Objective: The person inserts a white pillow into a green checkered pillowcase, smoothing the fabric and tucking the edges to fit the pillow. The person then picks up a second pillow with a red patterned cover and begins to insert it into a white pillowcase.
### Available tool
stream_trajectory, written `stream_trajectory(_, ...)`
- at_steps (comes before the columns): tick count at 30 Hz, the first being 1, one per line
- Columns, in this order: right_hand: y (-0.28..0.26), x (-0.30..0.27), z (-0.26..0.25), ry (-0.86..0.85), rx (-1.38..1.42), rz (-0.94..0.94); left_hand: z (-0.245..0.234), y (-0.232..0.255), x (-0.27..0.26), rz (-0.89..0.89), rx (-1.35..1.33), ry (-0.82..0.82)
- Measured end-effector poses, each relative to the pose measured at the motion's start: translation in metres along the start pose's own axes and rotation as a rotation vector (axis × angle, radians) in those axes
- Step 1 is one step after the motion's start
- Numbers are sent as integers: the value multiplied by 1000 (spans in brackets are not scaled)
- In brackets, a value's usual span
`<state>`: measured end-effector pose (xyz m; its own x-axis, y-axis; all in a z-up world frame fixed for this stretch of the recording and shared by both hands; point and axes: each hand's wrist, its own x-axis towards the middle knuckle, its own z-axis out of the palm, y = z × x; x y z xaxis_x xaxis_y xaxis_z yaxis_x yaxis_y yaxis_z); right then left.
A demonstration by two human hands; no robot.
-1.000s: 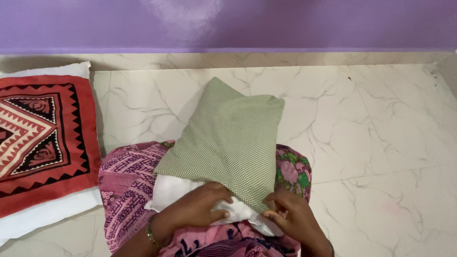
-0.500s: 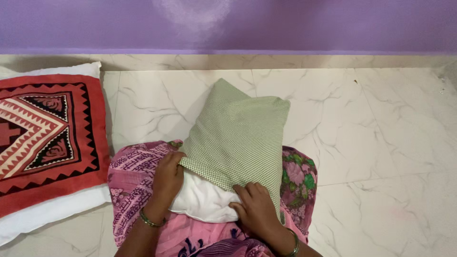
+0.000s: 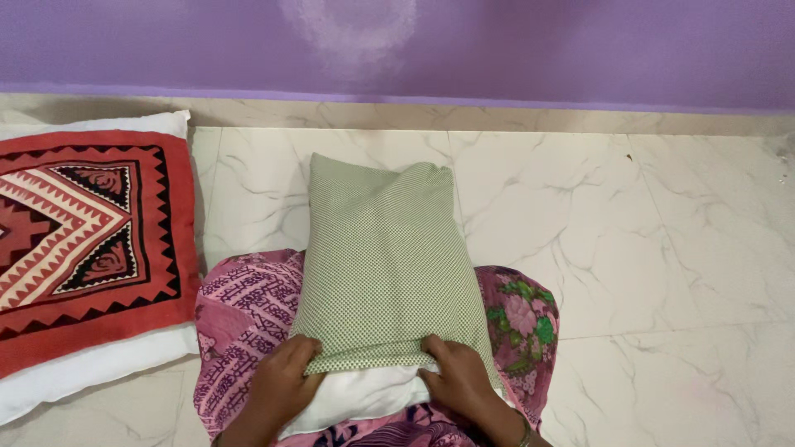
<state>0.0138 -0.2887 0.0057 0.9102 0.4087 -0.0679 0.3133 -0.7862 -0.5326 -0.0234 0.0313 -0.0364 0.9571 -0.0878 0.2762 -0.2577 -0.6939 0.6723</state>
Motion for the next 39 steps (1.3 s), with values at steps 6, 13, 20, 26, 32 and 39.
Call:
stream_trajectory(6,-20,10,-39,-110,165,-52,-27,-14,0,-194,-5,177)
stream_trajectory(13,-38,19,-30,441,-93,-378,-13,-23,9,-82,-130,286)
stream_trajectory(20,12,-6,-11,-122,698,-83,18,-35,-11,-224,-317,213)
stream_trajectory(26,-9,-6,-20,-439,566,-204,36,-41,-27,-237,-333,226)
stream_trajectory(32,-26,2,-37,-322,335,-285,18,-34,-28,-367,-252,221)
stream_trajectory(39,-28,2,-8,-1,99,-237,25,-66,-33,-713,-236,-195)
